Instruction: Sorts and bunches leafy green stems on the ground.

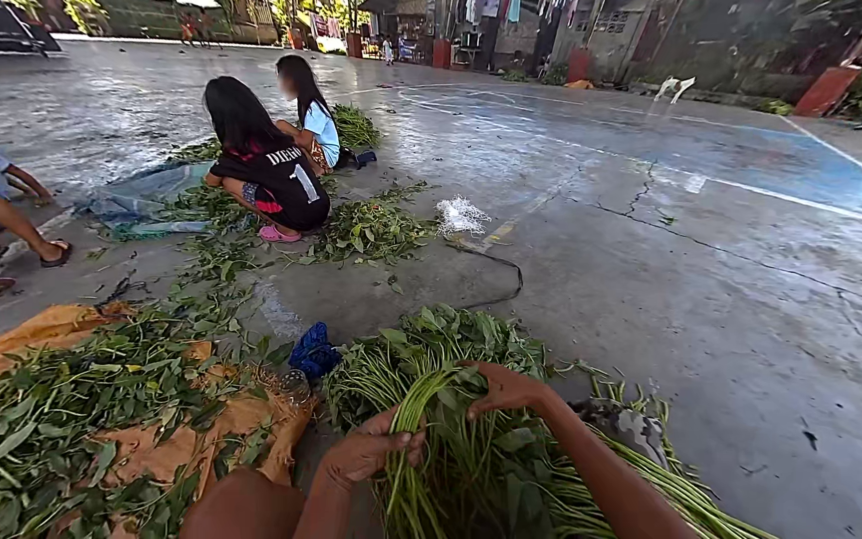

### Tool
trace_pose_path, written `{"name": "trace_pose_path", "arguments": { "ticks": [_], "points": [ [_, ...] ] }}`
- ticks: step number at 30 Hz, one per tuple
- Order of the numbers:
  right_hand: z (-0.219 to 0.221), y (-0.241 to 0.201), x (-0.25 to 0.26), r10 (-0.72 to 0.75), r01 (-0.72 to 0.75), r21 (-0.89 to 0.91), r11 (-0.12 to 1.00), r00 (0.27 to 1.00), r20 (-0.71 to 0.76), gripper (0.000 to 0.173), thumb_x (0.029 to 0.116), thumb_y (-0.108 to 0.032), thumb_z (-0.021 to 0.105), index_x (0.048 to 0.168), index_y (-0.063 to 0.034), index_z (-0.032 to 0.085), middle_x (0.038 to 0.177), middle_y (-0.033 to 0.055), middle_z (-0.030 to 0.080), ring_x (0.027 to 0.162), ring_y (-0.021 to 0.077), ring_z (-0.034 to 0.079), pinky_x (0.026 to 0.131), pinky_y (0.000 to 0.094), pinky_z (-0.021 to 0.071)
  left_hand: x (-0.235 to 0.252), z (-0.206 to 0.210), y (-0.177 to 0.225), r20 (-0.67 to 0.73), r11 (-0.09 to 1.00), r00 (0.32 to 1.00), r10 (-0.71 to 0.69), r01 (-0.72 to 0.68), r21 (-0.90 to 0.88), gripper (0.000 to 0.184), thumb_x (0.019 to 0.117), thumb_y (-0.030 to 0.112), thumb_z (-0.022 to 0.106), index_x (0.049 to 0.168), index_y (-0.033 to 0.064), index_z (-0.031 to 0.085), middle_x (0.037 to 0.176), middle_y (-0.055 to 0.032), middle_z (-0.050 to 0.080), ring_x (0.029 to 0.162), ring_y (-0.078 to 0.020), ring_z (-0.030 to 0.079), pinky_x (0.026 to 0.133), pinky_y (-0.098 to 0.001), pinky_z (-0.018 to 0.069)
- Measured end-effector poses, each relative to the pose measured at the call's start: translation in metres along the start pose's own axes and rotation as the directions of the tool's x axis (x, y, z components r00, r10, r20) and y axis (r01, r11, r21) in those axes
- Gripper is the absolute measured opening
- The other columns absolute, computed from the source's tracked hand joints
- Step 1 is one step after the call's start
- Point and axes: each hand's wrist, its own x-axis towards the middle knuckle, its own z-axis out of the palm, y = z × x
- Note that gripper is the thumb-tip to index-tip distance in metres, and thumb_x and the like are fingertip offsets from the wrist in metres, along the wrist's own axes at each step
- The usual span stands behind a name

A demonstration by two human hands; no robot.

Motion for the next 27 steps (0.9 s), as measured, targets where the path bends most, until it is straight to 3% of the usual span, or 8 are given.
{"name": "trace_pose_path", "arguments": {
  "ticks": [3,6,8,10,13,18,21,27],
  "points": [
    [0.019,0.009,0.03,0.054,-0.011,0.197,0.98,0.976,-0.212,0.063,0.0955,-0.033,0.072,0.146,-0.0027,0.049,0.138,0.0189,0.058,0.117,0.027,0.063,0.099,0.0431,0.0522,-0.037,-0.004,0.025,-0.445,0.972,0.868,0.221,-0.233,0.028,0.026,0.0918,0.016,0.073,0.117,0.0173,0.067,0.093,0.0004,0.07,0.081,-0.0125,0.069,0.08,-0.0338,0.0608],
    [0.054,0.0,0.064,0.017,0.006,0.099,0.995,0.973,-0.229,0.043,0.1027,-0.022,0.062,0.138,0.0018,0.056,0.125,0.0186,0.066,0.106,0.0243,0.068,0.096,0.0387,0.0543,-0.056,-0.004,0.042,-0.856,0.936,0.428,0.29,-0.313,0.161,0.025,0.1017,-0.005,0.038,0.118,0.0044,0.054,0.088,-0.0057,0.069,0.073,-0.0161,0.071,0.071,-0.0321,0.063],
    [0.077,-0.009,0.087,0.026,-0.028,-0.011,1.0,0.988,-0.154,0.041,0.1043,-0.016,0.057,0.141,0.0037,0.054,0.131,0.022,0.063,0.116,0.0291,0.065,0.104,0.0409,0.0507,-0.06,-0.009,0.044,-0.96,0.94,0.145,0.238,-0.281,0.191,0.026,0.1059,-0.006,0.033,0.124,0.003,0.049,0.083,-0.0048,0.065,0.068,-0.0139,0.068,0.065,-0.0286,0.0614],
    [0.097,-0.018,0.107,0.116,-0.137,-0.117,0.984,0.978,-0.174,0.045,0.1032,-0.013,0.056,0.145,0.0034,0.05,0.144,0.0261,0.053,0.13,0.0365,0.056,0.111,0.0456,0.0446,-0.064,-0.013,0.037,-0.982,0.96,-0.003,0.191,-0.207,0.187,0.025,0.1054,-0.007,0.037,0.127,0.0013,0.045,0.085,-0.0058,0.06,0.066,-0.0119,0.064,0.063,-0.026,0.058],
    [0.118,-0.023,0.13,0.238,-0.291,-0.166,0.942,0.931,-0.276,0.066,0.0972,-0.02,0.066,0.151,0.0053,0.038,0.155,0.0326,0.035,0.142,0.0461,0.04,0.116,0.0502,0.0393,-0.062,-0.015,0.02,-0.984,0.984,-0.036,0.176,-0.033,0.177,0.029,0.1025,-0.009,0.043,0.131,-0.0052,0.044,0.093,-0.0095,0.058,0.071,-0.0111,0.061,0.065,-0.0243,0.0545],
    [0.147,-0.016,0.153,0.355,-0.44,-0.276,0.855,0.883,-0.307,0.116,0.0832,-0.045,0.082,0.165,-0.0091,0.007,0.161,0.0322,0.024,0.142,0.0485,0.039,0.107,0.0553,0.0466,-0.034,-0.027,-0.014,-0.997,0.997,0.028,0.066,0.027,0.067,0.027,0.102,-0.01,0.044,0.129,-0.0069,0.044,0.093,-0.0115,0.055,0.071,-0.0142,0.059,0.066,-0.0278,0.054],
    [0.156,-0.003,0.158,0.385,-0.471,-0.333,0.817,0.875,-0.294,0.117,0.0866,-0.035,0.08,0.165,-0.0147,-0.004,0.158,0.0316,0.031,0.14,0.0487,0.043,0.105,0.058,0.0464,-0.014,-0.027,-0.031,-0.998,1.0,0.055,-0.003,-0.005,-0.003,0.028,0.1015,-0.01,0.044,0.129,-0.0076,0.042,0.095,-0.0129,0.054,0.074,-0.0158,0.059,0.067,-0.0295,0.0541],
    [0.143,0.004,0.153,0.4,-0.476,-0.225,0.85,0.862,-0.312,0.112,0.0818,-0.013,0.078,0.164,-0.0136,0.002,0.153,0.0269,0.042,0.119,0.0408,0.063,0.098,0.0518,0.053,0.012,-0.036,-0.036,-0.999,0.999,-0.02,-0.03,-0.026,-0.03,0.03,0.1027,-0.009,0.044,0.133,-0.0076,0.041,0.102,-0.0157,0.052,0.078,-0.0174,0.057,0.069,-0.0293,0.0526]
  ]
}}
